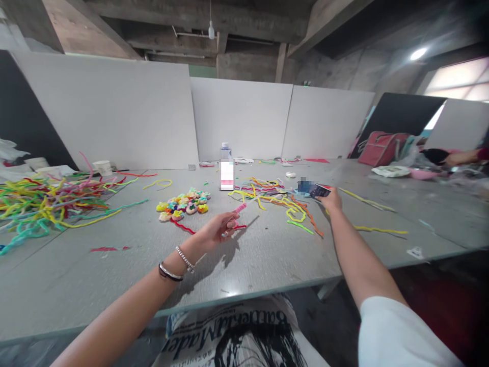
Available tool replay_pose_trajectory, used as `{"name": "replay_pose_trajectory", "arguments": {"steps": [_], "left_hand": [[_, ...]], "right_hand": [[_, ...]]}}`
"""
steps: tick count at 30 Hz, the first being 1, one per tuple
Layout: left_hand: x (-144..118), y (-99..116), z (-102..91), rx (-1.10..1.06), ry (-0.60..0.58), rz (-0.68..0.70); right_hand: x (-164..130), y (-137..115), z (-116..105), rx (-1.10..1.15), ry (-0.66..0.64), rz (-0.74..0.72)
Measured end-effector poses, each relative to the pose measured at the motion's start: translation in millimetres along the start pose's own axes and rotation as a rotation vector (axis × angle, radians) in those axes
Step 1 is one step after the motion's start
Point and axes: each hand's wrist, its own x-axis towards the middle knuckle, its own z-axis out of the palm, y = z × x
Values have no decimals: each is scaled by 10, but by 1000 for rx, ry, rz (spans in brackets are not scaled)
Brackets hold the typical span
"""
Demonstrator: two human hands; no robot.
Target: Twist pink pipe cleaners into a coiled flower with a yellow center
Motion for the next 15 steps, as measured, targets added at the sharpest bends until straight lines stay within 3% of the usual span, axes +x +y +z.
{"name": "replay_pose_trajectory", "arguments": {"steps": [15], "left_hand": [[13, 10, 10, -24, -8, -17]], "right_hand": [[-15, -12, -24, -10, 14, 60]]}}
